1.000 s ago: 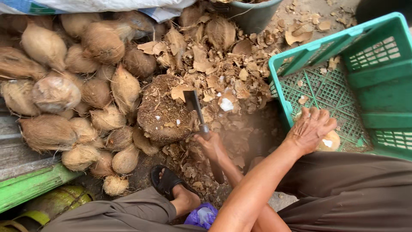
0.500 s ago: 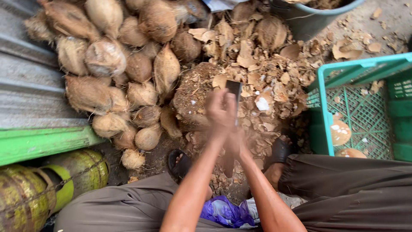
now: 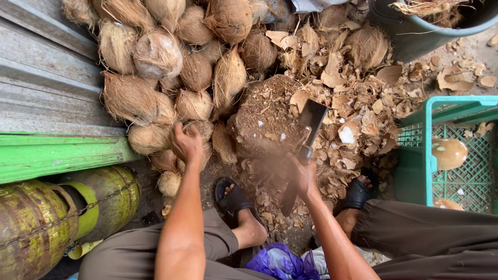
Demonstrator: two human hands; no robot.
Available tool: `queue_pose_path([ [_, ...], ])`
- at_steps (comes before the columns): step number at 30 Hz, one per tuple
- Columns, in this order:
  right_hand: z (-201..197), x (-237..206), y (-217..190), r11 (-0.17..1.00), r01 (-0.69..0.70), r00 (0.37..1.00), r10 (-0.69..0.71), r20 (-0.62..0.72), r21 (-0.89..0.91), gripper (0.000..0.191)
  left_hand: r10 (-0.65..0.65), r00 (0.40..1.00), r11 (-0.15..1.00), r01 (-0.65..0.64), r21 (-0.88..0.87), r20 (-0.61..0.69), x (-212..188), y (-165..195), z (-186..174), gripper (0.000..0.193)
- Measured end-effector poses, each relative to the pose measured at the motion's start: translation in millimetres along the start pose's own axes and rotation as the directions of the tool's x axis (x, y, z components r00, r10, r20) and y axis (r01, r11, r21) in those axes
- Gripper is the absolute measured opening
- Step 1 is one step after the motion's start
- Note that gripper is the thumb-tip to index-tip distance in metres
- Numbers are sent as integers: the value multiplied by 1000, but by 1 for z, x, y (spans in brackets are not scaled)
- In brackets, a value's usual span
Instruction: The person sits on the ground and uses a machete to repeatedly strike and peel the husk off a coconut. The person rotates the coconut by hand to remove the husk in sections, then places the peeled coconut into a green crate.
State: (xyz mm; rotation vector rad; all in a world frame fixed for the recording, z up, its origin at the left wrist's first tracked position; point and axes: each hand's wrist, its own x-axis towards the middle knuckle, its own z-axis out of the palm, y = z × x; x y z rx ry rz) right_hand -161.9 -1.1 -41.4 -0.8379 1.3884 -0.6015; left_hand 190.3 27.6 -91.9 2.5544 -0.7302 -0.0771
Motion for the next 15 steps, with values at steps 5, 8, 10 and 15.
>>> queue_pose_path([
  [5, 10, 8, 12, 999, -46, 999, 46, -12, 5, 29, -57, 982, 920, -17, 391, 178, -71, -65, 1, 95],
  [8, 16, 15, 16, 1000, -19, 997, 20, -72, 5, 27, -105, 988, 891, 42, 452, 115, -87, -77, 1, 114],
  [10, 20, 20, 18, 998, 28, 995, -23, -92, 53, 28, -473, 876, 849, 425, 316, 94, -85, -76, 2, 122],
  [15, 26, 30, 24, 1000, 11, 990, -10, -137, 2, 24, -121, 987, 883, 56, 466, 109, -65, -74, 10, 137],
])
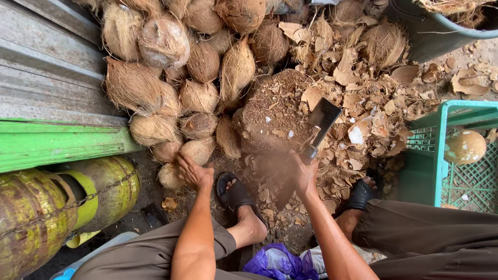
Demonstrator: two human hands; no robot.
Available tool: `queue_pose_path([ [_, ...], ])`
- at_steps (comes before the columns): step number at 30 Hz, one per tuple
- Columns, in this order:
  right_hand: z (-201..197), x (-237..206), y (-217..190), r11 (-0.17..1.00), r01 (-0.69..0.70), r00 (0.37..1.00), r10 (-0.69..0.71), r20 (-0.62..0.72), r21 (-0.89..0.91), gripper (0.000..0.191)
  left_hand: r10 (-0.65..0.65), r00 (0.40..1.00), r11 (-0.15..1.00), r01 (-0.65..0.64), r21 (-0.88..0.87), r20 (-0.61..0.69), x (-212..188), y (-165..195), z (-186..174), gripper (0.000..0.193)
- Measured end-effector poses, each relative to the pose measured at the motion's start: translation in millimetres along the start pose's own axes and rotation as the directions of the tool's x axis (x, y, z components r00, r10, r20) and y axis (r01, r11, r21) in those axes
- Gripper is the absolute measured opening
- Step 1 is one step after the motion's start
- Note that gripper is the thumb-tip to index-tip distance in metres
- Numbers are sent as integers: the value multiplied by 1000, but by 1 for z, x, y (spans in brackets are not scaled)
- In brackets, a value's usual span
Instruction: The person sits on the ground and uses a machete to repeatedly strike and peel the husk off a coconut. The person rotates the coconut by hand to remove the husk in sections, then places the peeled coconut into a green crate.
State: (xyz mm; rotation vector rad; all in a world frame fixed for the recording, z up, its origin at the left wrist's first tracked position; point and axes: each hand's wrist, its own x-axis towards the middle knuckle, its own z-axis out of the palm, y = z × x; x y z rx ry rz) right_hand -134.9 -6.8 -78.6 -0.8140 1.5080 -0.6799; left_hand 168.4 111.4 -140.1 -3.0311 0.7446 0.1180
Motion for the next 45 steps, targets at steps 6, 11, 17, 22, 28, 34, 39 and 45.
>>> queue_pose_path([
  [6, 9, 4, 4, 999, 27, 1000, -27, 6, 41, 28, 49, 977, 999, -45, -22, 207, 28, 2, 5, 142],
  [11, 18, 4, 7, 992, 51, 998, -53, 14, 116, 26, 130, 921, 987, -155, 41, 367, 54, 3, -4, 130],
  [17, 26, 3, 9, 963, 30, 996, -51, 69, 269, 21, -20, 816, 914, 250, -321, 577, 85, -28, -39, 65],
  [22, 29, 5, 13, 969, 3, 999, -14, 44, 248, 19, -412, 908, 780, 309, -545, -74, 108, -31, -84, 42],
  [28, 25, 11, 21, 955, 35, 993, -67, 100, 296, 24, -387, 880, 659, 473, -584, 276, 146, 3, -112, 126],
  [34, 18, 13, 18, 952, 20, 992, -58, 115, 304, 21, -510, 781, 592, 622, -512, 360, 179, 18, -86, 133],
  [39, 17, 11, 11, 974, -30, 996, 11, 87, 225, 20, -475, 818, 497, 553, -669, 324, 181, 9, -70, 124],
  [45, 19, 7, 14, 960, -1, 992, -33, 119, 278, 22, -203, 942, 547, 337, -766, 269, 130, -16, -76, 120],
])
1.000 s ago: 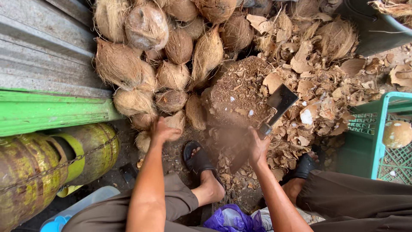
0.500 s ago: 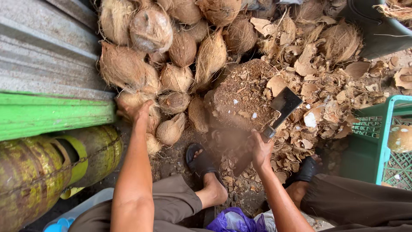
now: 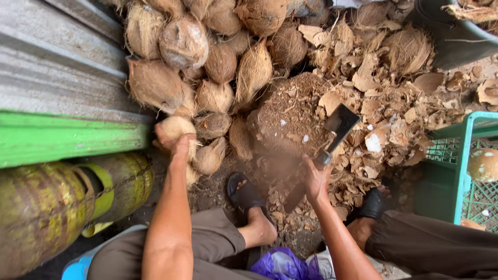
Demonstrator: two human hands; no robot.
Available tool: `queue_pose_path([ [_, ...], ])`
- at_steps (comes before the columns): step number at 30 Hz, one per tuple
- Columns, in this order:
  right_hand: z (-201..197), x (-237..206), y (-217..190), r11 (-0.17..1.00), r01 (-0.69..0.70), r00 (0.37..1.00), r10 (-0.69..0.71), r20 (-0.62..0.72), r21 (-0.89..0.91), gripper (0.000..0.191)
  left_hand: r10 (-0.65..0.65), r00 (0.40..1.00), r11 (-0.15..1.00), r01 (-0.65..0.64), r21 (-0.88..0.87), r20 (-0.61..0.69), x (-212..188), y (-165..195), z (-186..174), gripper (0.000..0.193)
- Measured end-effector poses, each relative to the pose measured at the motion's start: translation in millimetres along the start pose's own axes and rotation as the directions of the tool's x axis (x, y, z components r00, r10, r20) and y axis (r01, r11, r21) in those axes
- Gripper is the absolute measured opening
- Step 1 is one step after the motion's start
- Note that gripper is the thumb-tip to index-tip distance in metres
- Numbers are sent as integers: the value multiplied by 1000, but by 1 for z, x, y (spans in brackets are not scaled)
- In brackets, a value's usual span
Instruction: The person sits on the ground and uses a machete to repeatedly strike and peel the husk off a coconut. The person rotates the coconut by hand to remove the husk in sections, then places the peeled coconut into a green crate.
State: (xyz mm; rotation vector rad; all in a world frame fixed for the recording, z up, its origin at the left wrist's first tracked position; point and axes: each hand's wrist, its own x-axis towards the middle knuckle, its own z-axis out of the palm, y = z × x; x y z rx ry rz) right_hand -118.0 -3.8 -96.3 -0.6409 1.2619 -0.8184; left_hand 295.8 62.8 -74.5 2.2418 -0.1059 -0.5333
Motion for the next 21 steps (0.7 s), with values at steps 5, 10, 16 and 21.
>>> queue_pose_path([
  [5, -3, -5, -6, 986, 116, 993, -112, 36, -120, 35, 195, 946, 981, -184, -67, 259, -72, -12, -18, 117],
  [10, -17, -31, -47, 961, 91, 996, -94, 1, -261, 26, 395, 689, 918, -270, -289, 608, -132, 28, 1, 114],
  [16, -48, -65, -119, 851, 284, 959, -263, 111, -442, 30, 698, 208, 498, -829, -256, 686, -212, 96, 78, 137],
  [21, -65, -87, -159, 825, 93, 995, -89, 34, -558, 33, 510, 304, 85, -949, 304, 805, -239, 118, 105, 120],
])
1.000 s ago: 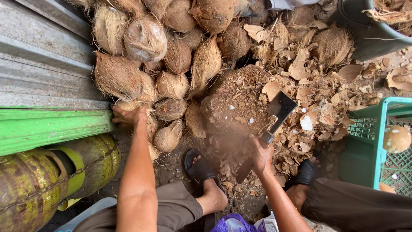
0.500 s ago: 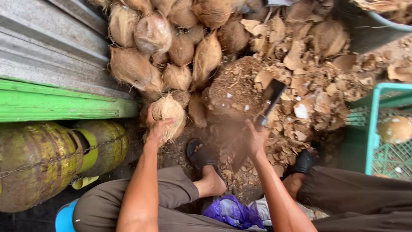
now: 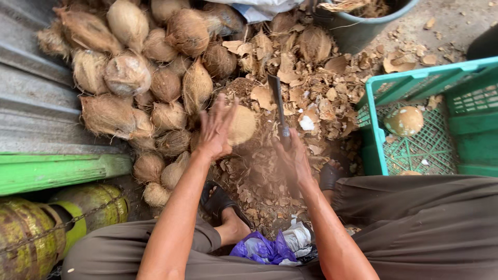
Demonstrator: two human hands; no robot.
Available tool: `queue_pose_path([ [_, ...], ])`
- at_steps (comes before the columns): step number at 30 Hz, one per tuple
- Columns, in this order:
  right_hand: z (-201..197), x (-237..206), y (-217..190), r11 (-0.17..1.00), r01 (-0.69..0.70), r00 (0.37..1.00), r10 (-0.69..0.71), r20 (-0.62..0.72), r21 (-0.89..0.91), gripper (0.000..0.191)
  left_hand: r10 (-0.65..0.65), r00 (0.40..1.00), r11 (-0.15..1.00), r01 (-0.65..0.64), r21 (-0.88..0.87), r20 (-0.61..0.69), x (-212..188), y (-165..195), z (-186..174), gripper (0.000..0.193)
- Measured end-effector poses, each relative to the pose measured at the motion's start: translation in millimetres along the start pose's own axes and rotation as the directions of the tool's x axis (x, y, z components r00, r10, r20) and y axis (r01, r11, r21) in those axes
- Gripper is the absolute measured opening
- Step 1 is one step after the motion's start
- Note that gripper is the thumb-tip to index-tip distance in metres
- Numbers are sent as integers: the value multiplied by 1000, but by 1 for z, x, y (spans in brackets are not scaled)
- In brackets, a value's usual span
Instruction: The person sits on the ground and uses a machete to repeatedly strike and peel the husk off a coconut. The person rotates the coconut by hand to remove the husk in sections, then places the peeled coconut into a green crate.
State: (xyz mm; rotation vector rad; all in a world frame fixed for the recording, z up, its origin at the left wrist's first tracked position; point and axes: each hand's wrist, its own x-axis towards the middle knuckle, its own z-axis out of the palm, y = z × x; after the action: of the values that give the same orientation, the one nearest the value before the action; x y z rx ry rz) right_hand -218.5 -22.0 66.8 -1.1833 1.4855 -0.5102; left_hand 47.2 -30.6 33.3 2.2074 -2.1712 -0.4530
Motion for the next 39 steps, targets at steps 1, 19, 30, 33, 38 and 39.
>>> queue_pose_path([
  [1, -5, -5, -5, 1000, 0, 1000, -1, 16, 9, 32, -94, 994, 996, 94, -2, 61, 5, 0, 3, 117],
  [19, 25, -21, -13, 723, 424, 898, -416, 146, -546, 24, -382, 781, 713, -91, -695, -494, 19, -4, 33, 65],
  [30, 35, -13, -3, 995, 99, 990, -95, 102, -29, 18, -424, 788, 772, 57, -633, -446, 17, -13, 53, 64],
  [33, 40, -8, 1, 986, 80, 976, -48, 211, -148, 26, -405, 741, 775, -32, -631, -535, 19, -10, 51, 68],
  [38, 33, -12, -20, 46, 439, 804, -466, 370, -897, 24, -446, 777, 776, 88, -625, -444, 9, -16, 46, 70],
  [39, 31, -15, -23, 501, 464, 858, -459, 230, -730, 21, -427, 778, 788, 72, -611, -460, 8, -18, 47, 70],
])
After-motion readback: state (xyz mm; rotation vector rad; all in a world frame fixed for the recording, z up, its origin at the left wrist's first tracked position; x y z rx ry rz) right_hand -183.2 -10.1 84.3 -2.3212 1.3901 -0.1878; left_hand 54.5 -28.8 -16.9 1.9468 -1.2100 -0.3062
